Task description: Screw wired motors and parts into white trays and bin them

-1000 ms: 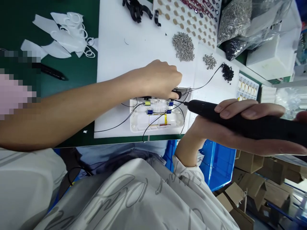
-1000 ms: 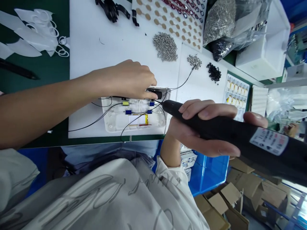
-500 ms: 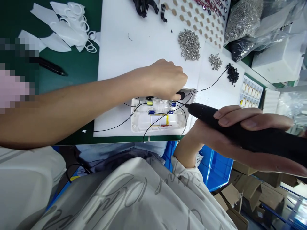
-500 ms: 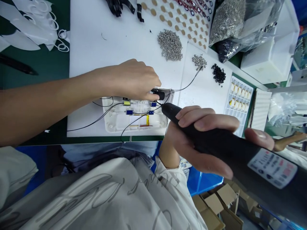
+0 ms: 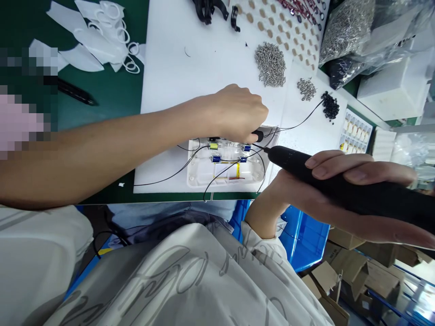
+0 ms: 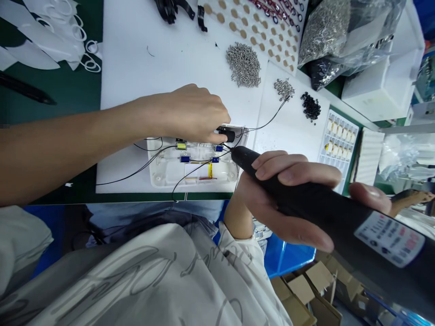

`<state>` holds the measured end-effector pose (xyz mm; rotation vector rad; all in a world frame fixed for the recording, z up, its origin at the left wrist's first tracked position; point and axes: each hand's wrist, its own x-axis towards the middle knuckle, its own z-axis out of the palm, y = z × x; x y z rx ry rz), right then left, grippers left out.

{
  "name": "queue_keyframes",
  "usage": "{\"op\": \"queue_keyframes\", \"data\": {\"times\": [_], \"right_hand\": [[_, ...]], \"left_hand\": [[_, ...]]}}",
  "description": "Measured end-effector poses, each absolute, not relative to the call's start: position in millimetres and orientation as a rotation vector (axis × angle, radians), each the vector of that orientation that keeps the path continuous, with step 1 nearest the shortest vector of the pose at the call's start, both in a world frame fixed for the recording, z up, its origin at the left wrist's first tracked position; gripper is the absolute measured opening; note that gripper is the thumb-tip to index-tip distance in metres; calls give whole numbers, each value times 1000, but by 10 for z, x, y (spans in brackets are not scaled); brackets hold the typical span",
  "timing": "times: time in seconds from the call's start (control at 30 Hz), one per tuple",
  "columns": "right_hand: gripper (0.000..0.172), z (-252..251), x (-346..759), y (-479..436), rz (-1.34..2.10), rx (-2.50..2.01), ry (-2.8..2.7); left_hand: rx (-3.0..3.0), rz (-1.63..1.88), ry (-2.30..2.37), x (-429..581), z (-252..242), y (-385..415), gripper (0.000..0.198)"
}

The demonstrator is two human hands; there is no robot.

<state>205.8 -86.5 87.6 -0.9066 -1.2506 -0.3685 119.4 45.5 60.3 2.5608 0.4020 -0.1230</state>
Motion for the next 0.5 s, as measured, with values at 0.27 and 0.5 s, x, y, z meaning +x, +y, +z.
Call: {"op": "queue_keyframes", "data": {"times": [0.27, 0.5], "right_hand": [[36, 853, 2017, -845, -410, -948, -1135], [38, 864, 2111, -952, -340, -1022, -1297]], "left_hand": [[2565, -113, 372, 1178, 607, 463, 30], [2540, -120, 385, 1189, 594, 472, 32]]}}
